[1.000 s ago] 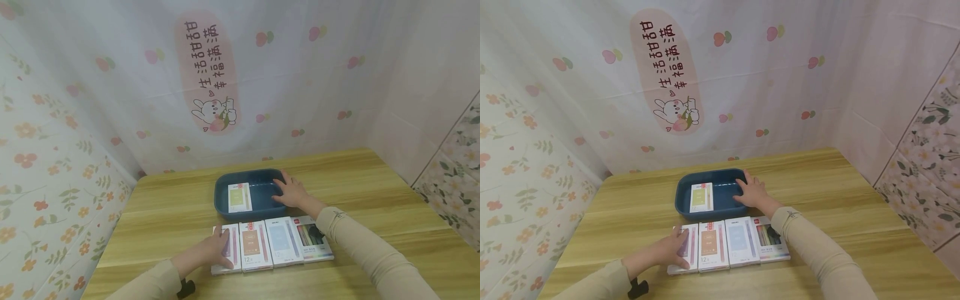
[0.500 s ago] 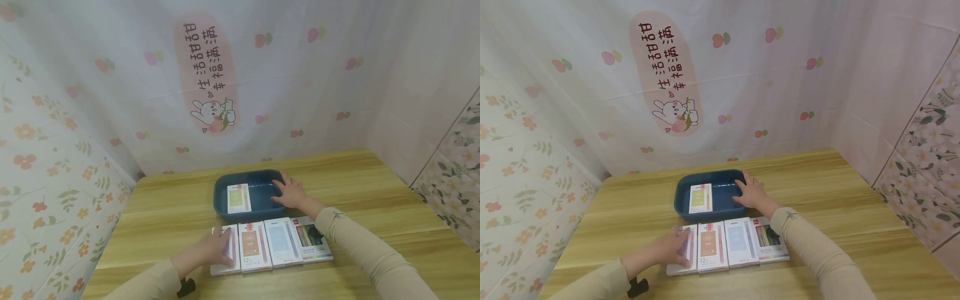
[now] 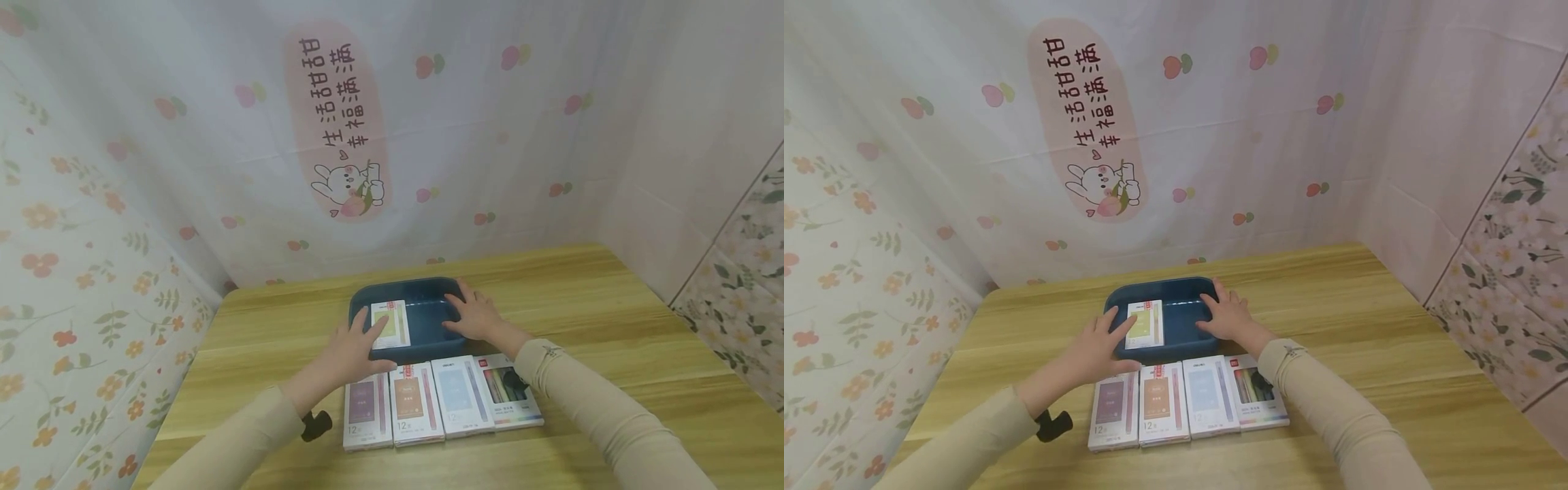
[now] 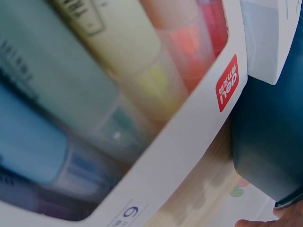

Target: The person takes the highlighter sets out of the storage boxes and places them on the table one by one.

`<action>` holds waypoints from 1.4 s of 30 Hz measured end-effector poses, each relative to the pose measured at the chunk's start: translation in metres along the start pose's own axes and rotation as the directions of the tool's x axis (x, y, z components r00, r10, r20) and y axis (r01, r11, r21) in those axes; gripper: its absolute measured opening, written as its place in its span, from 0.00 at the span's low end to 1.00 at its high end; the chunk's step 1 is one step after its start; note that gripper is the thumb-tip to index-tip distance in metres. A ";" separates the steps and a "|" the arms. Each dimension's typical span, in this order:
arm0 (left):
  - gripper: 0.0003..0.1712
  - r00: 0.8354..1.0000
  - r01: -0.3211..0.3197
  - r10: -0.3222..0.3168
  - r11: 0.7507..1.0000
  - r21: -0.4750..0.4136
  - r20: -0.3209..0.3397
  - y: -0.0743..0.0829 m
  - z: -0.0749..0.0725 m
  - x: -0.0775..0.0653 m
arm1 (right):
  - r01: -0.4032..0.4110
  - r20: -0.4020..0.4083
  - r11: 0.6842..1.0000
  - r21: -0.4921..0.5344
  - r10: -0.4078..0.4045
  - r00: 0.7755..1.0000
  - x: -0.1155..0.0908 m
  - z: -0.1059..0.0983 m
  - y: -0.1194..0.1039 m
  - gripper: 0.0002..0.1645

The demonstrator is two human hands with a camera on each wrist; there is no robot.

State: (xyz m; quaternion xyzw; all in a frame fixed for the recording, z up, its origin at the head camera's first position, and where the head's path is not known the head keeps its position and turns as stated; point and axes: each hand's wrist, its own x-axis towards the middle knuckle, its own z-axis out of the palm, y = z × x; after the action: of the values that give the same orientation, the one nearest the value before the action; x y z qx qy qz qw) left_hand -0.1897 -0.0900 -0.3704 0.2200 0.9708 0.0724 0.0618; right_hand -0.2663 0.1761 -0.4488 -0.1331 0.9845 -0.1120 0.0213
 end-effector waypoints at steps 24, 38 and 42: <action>0.49 0.982 0.156 -0.146 0.985 -0.079 0.119 0.000 0.017 0.084 | -0.015 0.012 1.000 0.011 0.015 1.000 0.001 0.002 0.002 0.42; 0.48 0.970 0.174 -0.163 0.984 -0.044 0.180 -0.004 0.038 0.100 | -0.009 0.005 1.000 0.023 0.009 1.000 -0.001 -0.001 0.000 0.41; 0.47 0.965 0.180 -0.163 0.981 -0.070 0.205 -0.004 0.042 0.102 | 0.004 -0.006 1.000 0.013 -0.004 1.000 0.000 -0.001 -0.001 0.41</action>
State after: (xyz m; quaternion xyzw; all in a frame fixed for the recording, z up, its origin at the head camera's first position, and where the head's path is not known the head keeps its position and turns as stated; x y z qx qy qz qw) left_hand -0.2764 -0.0447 -0.4211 0.1382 0.9711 0.0870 0.1741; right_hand -0.2659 0.1759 -0.4477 -0.1345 0.9836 -0.1190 0.0189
